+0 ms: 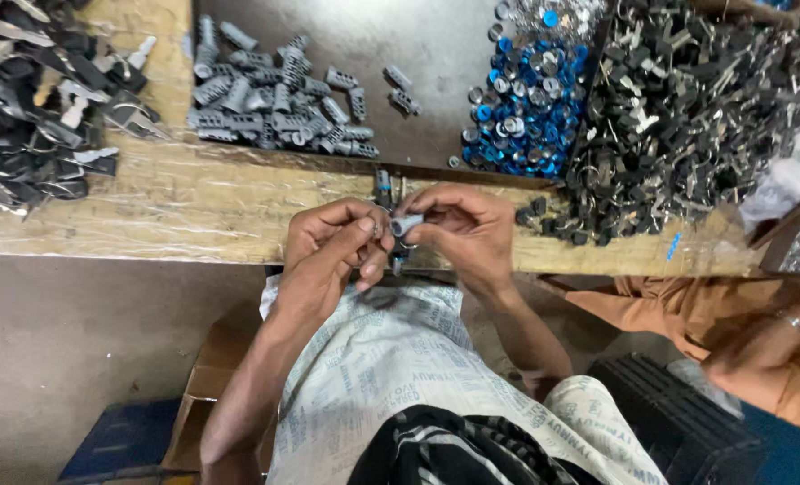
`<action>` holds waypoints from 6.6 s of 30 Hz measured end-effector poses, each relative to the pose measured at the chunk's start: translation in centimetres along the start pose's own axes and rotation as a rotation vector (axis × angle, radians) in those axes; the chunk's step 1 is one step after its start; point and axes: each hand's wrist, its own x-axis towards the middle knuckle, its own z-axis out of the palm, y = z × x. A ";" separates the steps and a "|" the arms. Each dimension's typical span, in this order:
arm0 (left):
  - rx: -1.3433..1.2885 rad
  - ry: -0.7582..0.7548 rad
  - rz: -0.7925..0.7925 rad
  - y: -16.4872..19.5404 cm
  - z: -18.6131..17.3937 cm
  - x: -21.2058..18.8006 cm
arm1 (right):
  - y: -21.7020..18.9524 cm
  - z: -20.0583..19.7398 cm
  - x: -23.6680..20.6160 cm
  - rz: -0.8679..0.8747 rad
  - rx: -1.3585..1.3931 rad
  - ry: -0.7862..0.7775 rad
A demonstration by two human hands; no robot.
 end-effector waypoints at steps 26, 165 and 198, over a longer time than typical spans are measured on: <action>1.128 0.197 0.401 0.8 5.5 -2.4 | 0.2 1.4 -4.6 -0.501 -0.617 0.105; 0.568 0.077 0.406 -1.4 -0.4 -2.1 | -2.6 -0.2 -2.5 -0.198 -0.474 -0.063; 1.209 0.120 0.330 0.4 1.5 4.3 | -3.9 -3.7 5.9 0.079 -0.933 -0.153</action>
